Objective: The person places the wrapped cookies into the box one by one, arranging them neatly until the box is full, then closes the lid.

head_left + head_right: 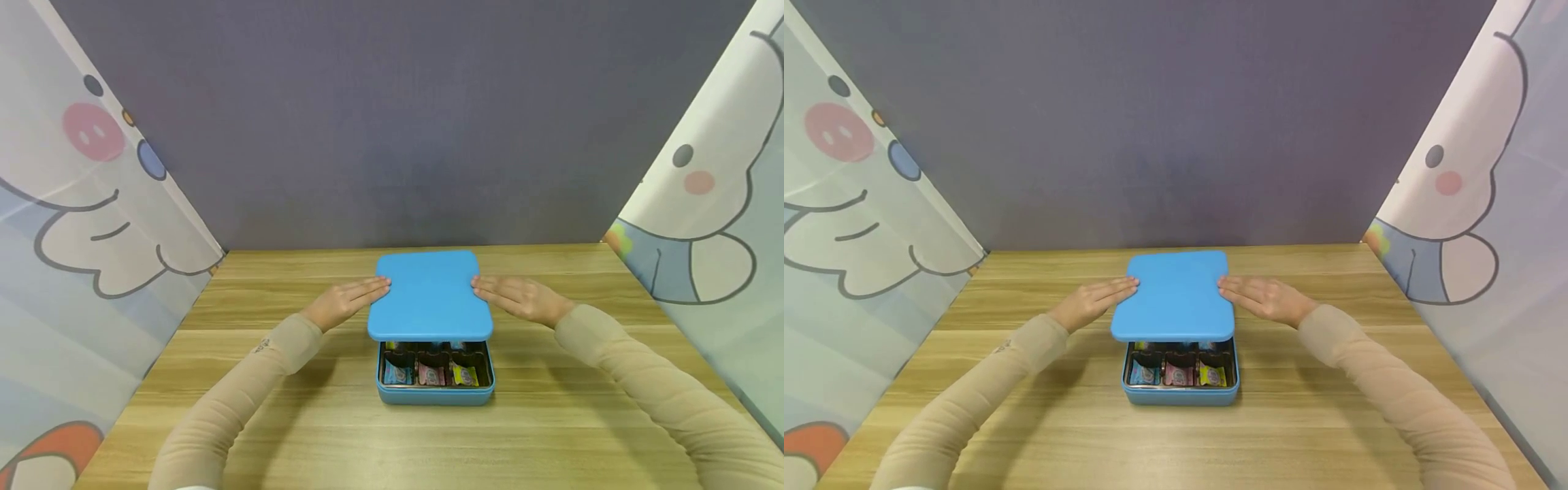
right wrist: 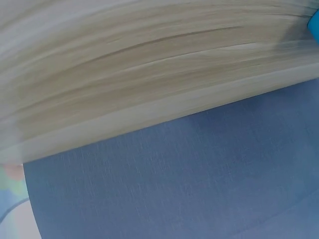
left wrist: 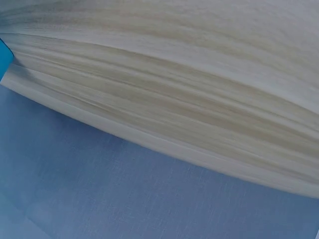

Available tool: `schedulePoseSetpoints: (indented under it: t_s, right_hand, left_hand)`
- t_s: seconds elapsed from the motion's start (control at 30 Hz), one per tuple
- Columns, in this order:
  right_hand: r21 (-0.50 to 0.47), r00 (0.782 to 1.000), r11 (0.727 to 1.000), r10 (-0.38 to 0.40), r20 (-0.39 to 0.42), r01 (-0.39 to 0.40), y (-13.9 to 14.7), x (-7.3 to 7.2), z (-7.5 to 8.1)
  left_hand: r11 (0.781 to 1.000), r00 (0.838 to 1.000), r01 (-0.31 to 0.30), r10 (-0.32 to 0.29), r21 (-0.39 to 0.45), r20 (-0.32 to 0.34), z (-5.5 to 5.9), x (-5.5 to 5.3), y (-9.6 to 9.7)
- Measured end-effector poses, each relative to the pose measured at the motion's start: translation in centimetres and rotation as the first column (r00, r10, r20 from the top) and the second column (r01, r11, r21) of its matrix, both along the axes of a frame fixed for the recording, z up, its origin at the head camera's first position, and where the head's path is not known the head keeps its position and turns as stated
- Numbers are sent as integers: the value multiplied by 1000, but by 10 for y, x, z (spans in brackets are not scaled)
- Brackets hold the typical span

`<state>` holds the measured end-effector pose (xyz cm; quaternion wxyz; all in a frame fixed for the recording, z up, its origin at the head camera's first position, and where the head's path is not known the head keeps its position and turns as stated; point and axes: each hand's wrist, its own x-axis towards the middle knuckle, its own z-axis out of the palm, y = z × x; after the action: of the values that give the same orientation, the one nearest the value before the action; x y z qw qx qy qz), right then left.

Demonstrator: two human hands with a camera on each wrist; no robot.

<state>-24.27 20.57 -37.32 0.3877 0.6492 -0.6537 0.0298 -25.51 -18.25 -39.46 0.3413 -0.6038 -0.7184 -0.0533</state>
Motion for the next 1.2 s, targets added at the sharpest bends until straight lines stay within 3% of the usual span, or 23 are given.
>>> schedulePoseSetpoints:
  t_s: [0.17, 0.27, 0.5, 0.73, 1.2]
  right_hand:
    - [19, 991, 1000, 10, -136, -8, -1, 1, -1]
    - [40, 985, 999, 13, -172, -6, -2, 2, -2]
    - [92, 985, 996, 3, -174, 13, 0, 4, -6]
    - [124, 976, 991, 71, -208, -45, -2, 7, -8]
    - [181, 976, 983, 56, -211, -18, 2, 13, -16]
  left_hand:
    - [1000, 999, 3, -4, -25, -40, 2, 2, 0]
    - [999, 998, 2, -5, -45, -69, 2, 4, 0]
    - [997, 998, 21, -26, -73, -65, -2, 9, 0]
    - [996, 998, 41, -45, -75, -51, -6, 14, 0]
    - [991, 995, 32, -44, -132, -88, -17, 26, 0]
